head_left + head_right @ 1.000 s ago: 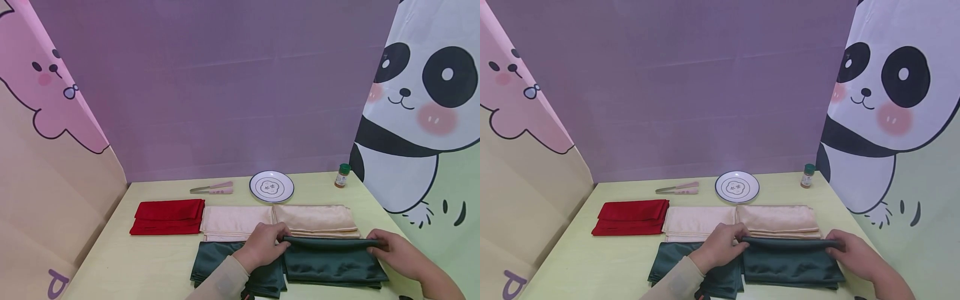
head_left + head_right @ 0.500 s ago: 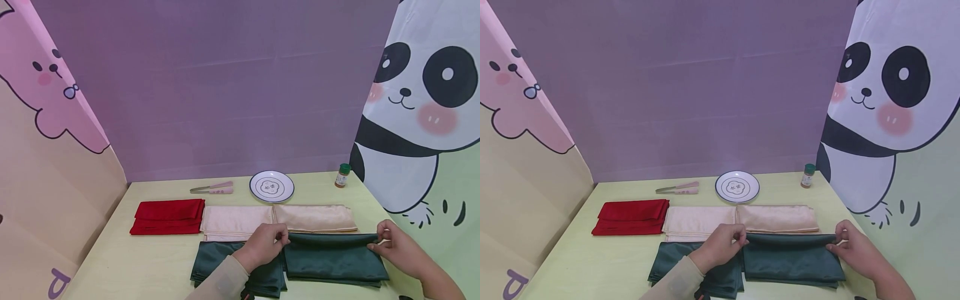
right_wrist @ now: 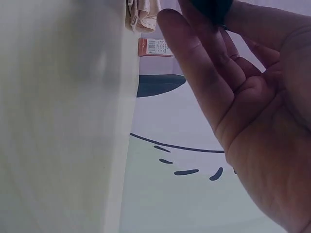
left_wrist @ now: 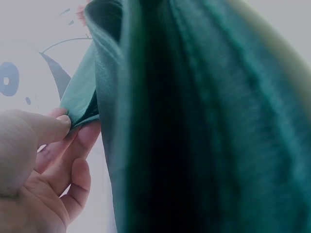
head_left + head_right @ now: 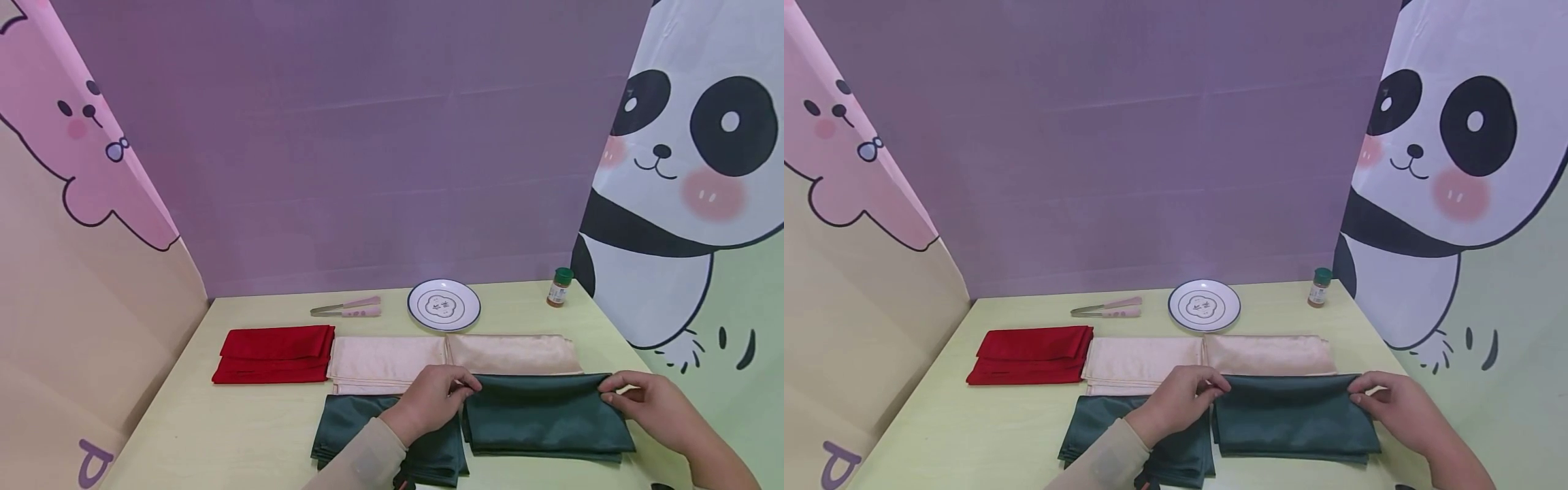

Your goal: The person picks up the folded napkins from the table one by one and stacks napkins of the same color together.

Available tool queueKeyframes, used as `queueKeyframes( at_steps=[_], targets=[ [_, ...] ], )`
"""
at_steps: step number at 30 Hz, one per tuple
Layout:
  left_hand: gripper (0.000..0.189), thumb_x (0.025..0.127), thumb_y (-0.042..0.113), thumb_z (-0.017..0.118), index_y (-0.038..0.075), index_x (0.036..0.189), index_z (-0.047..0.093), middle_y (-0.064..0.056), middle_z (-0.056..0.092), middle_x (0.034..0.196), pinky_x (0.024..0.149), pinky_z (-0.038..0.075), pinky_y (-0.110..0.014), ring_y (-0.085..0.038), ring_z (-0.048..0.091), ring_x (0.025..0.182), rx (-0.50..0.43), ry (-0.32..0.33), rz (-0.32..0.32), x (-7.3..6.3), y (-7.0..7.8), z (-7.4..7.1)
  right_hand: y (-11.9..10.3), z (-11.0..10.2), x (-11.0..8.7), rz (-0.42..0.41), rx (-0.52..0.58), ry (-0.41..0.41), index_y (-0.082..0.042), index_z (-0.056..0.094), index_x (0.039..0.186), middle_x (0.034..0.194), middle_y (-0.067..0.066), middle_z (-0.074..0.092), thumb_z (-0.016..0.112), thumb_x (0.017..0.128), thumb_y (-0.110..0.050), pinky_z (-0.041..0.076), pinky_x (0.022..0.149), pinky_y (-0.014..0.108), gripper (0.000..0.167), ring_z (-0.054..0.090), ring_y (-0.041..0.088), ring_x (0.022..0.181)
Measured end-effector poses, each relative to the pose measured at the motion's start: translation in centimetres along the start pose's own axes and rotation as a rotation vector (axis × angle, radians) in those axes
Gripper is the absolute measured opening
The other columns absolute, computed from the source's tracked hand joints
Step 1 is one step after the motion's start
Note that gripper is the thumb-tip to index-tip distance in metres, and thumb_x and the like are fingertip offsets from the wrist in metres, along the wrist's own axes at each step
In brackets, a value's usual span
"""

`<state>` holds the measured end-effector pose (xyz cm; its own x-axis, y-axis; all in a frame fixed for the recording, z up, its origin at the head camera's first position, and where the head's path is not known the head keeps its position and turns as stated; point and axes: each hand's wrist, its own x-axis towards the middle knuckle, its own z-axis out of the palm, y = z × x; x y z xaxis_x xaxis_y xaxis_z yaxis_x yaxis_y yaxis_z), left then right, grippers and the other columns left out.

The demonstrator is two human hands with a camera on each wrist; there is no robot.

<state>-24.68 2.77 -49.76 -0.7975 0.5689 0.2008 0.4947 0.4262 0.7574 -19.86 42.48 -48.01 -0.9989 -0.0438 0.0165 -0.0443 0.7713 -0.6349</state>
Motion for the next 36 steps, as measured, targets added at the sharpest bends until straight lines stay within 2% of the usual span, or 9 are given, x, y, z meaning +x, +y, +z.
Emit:
queueKeyframes(
  at_steps=[4, 7, 14, 22, 31, 36],
  targets=[
    [0.017, 0.096, 0.017, 0.078, 0.024, 0.112, 0.079, 0.018, 0.07, 0.111, 0.077, 0.055, -0.017, 0.005, 0.065, 0.089, -0.017, 0.002, -0.019, 0.0, 0.1, 0.0, 0.4, 0.1, -0.1, -0.015, -0.012, 0.021, -0.007, 0.076, 0.109, 0.11, 0.011, 0.073, 0.079, 0.093, -0.009, 0.059, 0.07, 0.025, 0.017, 0.072, 0.014, 0.086],
    [0.025, 0.09, 0.021, 0.086, 0.026, 0.113, 0.077, 0.019, 0.067, 0.111, 0.074, 0.055, -0.018, 0.005, 0.065, 0.087, -0.064, -0.002, -0.033, 0.0, 0.1, 0.0, 0.5, 0.3, -0.2, -0.047, -0.007, 0.044, -0.008, 0.076, 0.113, 0.11, 0.009, 0.073, 0.081, 0.091, -0.009, 0.058, 0.07, 0.025, 0.023, 0.069, 0.009, 0.085],
    [0.043, 0.085, 0.015, 0.089, 0.023, 0.123, 0.07, 0.015, 0.062, 0.115, 0.076, 0.056, -0.018, 0.005, 0.067, 0.086, -0.151, -0.018, -0.012, 0.0, -0.1, 0.0, 0.0, 0.4, -0.5, -0.061, -0.015, 0.069, -0.009, 0.073, 0.127, 0.116, 0.007, 0.068, 0.086, 0.087, -0.016, 0.055, 0.073, 0.02, 0.043, 0.065, 0.005, 0.088],
    [0.047, 0.085, 0.015, 0.089, 0.024, 0.125, 0.066, 0.014, 0.06, 0.113, 0.074, 0.056, -0.018, 0.004, 0.065, 0.081, -0.138, 0.013, 0.031, 0.2, -0.4, 0.0, 0.2, 0.6, -0.8, -0.141, 0.104, 0.118, -0.005, 0.07, 0.132, 0.116, -0.01, 0.065, 0.087, 0.087, -0.013, 0.056, 0.068, 0.025, 0.049, 0.064, 0.004, 0.09],
    [0.048, 0.087, 0.011, 0.087, 0.025, 0.127, 0.063, 0.008, 0.057, 0.106, 0.071, 0.055, -0.018, 0.002, 0.061, 0.077, -0.112, 0.058, 0.057, 0.2, 0.1, -0.5, -0.4, 0.3, -1.1, -0.155, 0.15, 0.143, -0.005, 0.067, 0.136, 0.118, -0.017, 0.061, 0.085, 0.089, -0.012, 0.057, 0.068, 0.025, 0.051, 0.064, 0.004, 0.091],
    [0.051, 0.087, 0.009, 0.087, 0.024, 0.128, 0.062, 0.009, 0.056, 0.105, 0.07, 0.054, -0.018, 0.001, 0.06, 0.076, -0.082, 0.09, 0.085, 0.1, 0.3, -1.1, -1.3, 0.1, -1.2, -0.182, 0.157, 0.161, -0.005, 0.067, 0.135, 0.119, -0.018, 0.06, 0.085, 0.089, -0.013, 0.058, 0.069, 0.023, 0.051, 0.063, 0.004, 0.092]
  ],
)
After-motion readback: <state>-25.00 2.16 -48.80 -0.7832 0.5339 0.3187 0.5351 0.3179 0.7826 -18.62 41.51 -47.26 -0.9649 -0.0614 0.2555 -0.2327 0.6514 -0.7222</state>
